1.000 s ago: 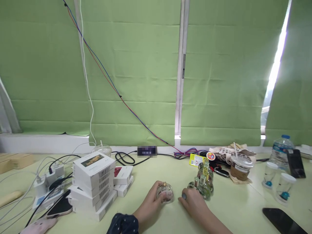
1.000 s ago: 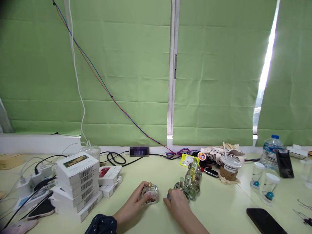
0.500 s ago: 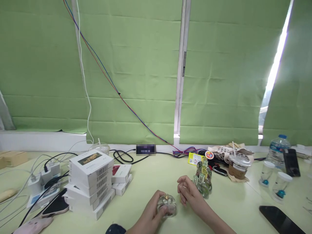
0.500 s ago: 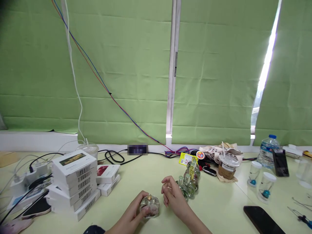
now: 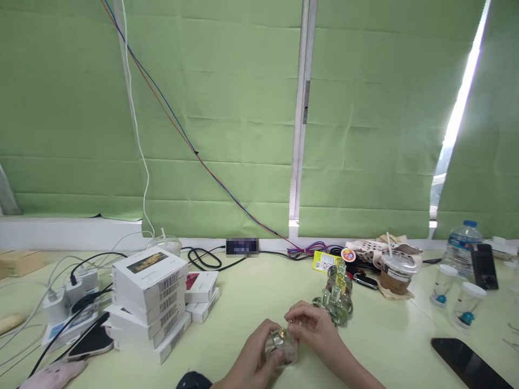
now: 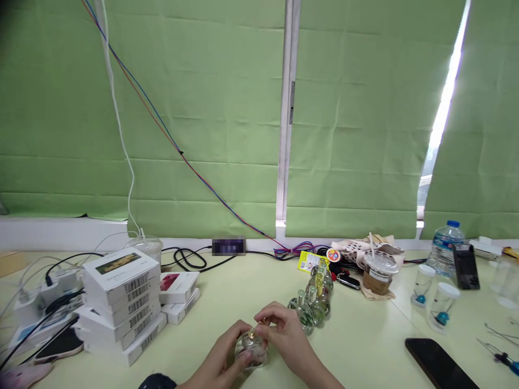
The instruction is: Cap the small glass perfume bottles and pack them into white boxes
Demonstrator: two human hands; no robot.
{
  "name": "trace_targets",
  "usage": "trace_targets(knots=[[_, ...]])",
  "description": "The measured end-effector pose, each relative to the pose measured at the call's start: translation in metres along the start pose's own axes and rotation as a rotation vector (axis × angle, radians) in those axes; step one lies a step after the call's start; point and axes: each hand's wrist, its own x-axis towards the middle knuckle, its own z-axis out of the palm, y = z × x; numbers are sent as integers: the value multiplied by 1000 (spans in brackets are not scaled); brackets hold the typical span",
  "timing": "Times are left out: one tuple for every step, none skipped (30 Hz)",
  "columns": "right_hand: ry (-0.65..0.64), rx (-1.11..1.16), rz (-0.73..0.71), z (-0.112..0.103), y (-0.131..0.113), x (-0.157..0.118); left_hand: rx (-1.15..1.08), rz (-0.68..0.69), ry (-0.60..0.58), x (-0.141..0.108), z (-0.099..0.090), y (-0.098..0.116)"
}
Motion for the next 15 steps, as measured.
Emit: trace_targets(knots=[[-22, 0, -4, 2, -1, -1, -10, 7, 6, 0, 0, 1], [-39, -10, -9, 4, -2, -3, -22, 10, 11, 1, 0, 2], [-53, -26, -12, 6, -4, -4, -35, 13, 23, 1, 1, 2], [-61, -45, -15, 8, -5, -5, -48, 15, 40, 0, 1, 1], [-67, -66, -15, 9, -6, -5, -58, 16, 62, 0, 1, -1], [-69, -84, -11, 11, -7, -6, -62, 14, 83, -1, 2, -4], [-65, -96, -4, 12, -8, -6, -58, 15, 100, -3, 2, -7], [-58, -99, 6, 13, -8, -6, -47, 21, 113, -4, 3, -10], [-51, -96, 16, 14, -8, -6, -28, 29, 119, -5, 4, -12], [-45, -91, 26, 14, -8, -6, -3, 41, 119, -6, 4, -13], [-43, -91, 31, 15, -8, -6, 23, 56, 119, -7, 4, -13], [-44, -99, 28, 15, -7, -6, 46, 71, 117, -7, 4, -12], [-50, -117, 18, 16, -7, -7, 61, 86, 112, -7, 4, -10], [-56, -141, 2, 16, -6, -7, 68, 100, 101, -6, 3, -6], [-64, -168, -15, 16, -6, -7, 70, 114, 85, -5, 2, -2]])
